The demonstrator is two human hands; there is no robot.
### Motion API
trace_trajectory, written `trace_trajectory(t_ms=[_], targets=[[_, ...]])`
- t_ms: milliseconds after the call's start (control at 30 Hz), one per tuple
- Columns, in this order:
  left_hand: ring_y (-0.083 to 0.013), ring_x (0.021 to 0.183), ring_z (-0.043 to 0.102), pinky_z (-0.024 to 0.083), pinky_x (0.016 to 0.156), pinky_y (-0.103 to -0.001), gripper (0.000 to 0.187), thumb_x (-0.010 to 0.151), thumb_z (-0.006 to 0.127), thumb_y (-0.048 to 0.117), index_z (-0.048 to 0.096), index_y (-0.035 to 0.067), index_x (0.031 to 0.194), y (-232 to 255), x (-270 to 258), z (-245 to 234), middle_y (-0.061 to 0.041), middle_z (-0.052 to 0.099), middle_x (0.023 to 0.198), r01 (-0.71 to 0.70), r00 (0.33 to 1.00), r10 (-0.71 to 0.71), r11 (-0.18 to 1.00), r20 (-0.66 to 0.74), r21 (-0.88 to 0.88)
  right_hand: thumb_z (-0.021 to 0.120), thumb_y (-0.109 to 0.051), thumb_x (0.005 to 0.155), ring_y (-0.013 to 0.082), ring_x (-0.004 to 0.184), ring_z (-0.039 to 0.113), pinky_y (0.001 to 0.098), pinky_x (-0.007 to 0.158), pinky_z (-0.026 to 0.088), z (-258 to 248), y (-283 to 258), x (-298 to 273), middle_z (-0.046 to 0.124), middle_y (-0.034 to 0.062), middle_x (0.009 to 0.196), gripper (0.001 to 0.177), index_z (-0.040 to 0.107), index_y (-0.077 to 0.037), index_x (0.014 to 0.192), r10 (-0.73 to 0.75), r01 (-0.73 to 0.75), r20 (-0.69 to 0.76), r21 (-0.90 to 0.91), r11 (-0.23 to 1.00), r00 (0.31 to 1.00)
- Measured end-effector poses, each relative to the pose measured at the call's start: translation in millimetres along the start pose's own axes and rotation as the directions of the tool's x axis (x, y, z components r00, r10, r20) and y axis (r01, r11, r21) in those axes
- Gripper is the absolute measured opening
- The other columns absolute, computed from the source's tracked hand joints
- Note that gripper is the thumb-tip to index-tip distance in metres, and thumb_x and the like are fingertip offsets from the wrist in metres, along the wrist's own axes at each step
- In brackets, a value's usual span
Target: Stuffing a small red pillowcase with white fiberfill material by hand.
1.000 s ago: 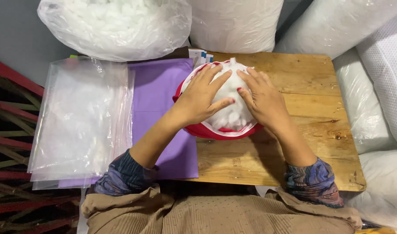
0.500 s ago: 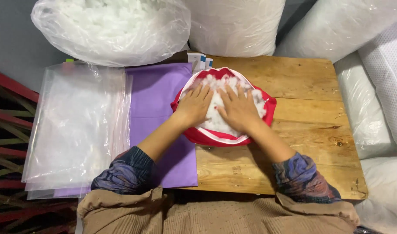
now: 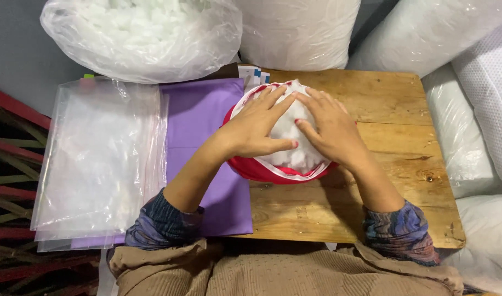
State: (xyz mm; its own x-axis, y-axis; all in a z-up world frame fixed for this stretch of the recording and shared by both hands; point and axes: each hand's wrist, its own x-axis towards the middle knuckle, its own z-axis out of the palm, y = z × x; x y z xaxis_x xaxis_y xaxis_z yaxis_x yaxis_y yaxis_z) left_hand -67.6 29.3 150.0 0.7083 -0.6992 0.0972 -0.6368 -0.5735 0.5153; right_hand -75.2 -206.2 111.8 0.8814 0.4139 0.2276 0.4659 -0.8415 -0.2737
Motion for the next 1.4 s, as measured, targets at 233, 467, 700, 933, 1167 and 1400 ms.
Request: trace_trajectory(t_ms=[233, 467, 700, 933, 1167, 1400], targets=[[-0.0502, 0.152, 0.020, 0.027, 0.117, -0.068, 0.059, 0.106, 0.045, 0.034, 0.045, -0.001, 0.153, -25.1, 31.2, 62.7, -0.023, 0.032, 0.162, 0.149, 0.936, -0.060, 0.961, -0.348, 0.234, 0.035, -0.032, 0.109, 0.0410, 0.148, 0.037, 0.0503, 0.124, 0.020, 16.9, 11.2, 23.1, 0.045, 0.0247, 0.153, 0.051, 0.044, -0.012, 0.155, 0.055, -0.038, -0.068, 0.227, 0.973, 0.996], [-0.0440, 0.152, 0.025, 0.024, 0.121, -0.056, 0.063, 0.097, 0.047, 0.028, 0.042, 0.000, 0.153, -78.1, 32.8, 147.0, -0.022, 0.041, 0.160, 0.285, 0.941, -0.178, 0.873, -0.286, 0.396, 0.041, -0.041, 0.103, 0.0530, 0.144, 0.035, 0.0735, 0.112, 0.025, 89.1, -10.6, 9.9, 0.044, 0.0155, 0.159, 0.057, 0.048, -0.017, 0.154, 0.192, -0.163, 0.096, -0.251, 0.954, 0.977], [-0.0473, 0.151, 0.026, 0.024, 0.119, -0.059, 0.061, 0.097, 0.051, 0.028, 0.046, -0.001, 0.150, -75.0, 42.6, 144.1, -0.023, 0.042, 0.157, 0.300, 0.935, -0.201, 0.886, -0.292, 0.352, 0.043, -0.040, 0.102, 0.0501, 0.144, 0.038, 0.0708, 0.113, 0.028, 82.9, -8.7, 7.3, 0.044, 0.0147, 0.159, 0.058, 0.046, -0.017, 0.156, 0.178, -0.155, 0.064, -0.272, 0.950, 0.982], [-0.0490, 0.148, 0.033, 0.036, 0.112, -0.066, 0.065, 0.092, 0.056, 0.024, 0.042, 0.003, 0.152, -44.9, 23.0, 84.9, -0.022, 0.044, 0.153, 0.226, 0.896, -0.081, 0.929, -0.436, 0.292, 0.048, -0.042, 0.103, 0.0450, 0.138, 0.048, 0.0636, 0.107, 0.041, 14.4, -27.3, 21.6, 0.052, 0.0149, 0.151, 0.050, 0.054, -0.020, 0.148, 0.054, -0.038, 0.053, -0.270, 0.962, 0.997], [-0.0512, 0.144, 0.040, 0.042, 0.107, -0.068, 0.079, 0.084, 0.074, 0.028, 0.044, 0.005, 0.154, -57.1, -26.8, 2.7, -0.024, 0.045, 0.152, 0.158, 0.857, -0.011, 0.957, -0.515, 0.242, 0.059, -0.040, 0.100, 0.0451, 0.132, 0.055, 0.0609, 0.104, 0.043, -38.8, -106.5, 64.4, 0.059, 0.0166, 0.141, 0.041, 0.063, -0.021, 0.136, -0.166, 0.161, 0.017, -0.359, 0.920, 0.986], [-0.0476, 0.140, 0.037, 0.042, 0.102, -0.066, 0.075, 0.088, 0.075, 0.040, 0.046, 0.011, 0.151, -165.3, -52.9, -85.2, -0.020, 0.042, 0.152, 0.467, 0.722, -0.165, 0.833, -0.672, 0.298, 0.070, -0.037, 0.092, 0.0407, 0.114, 0.064, 0.0538, 0.084, 0.050, 1.9, -151.2, 194.5, 0.065, 0.0196, 0.134, 0.043, 0.070, -0.017, 0.130, -0.425, 0.386, -0.010, -0.397, 0.832, 0.905]])
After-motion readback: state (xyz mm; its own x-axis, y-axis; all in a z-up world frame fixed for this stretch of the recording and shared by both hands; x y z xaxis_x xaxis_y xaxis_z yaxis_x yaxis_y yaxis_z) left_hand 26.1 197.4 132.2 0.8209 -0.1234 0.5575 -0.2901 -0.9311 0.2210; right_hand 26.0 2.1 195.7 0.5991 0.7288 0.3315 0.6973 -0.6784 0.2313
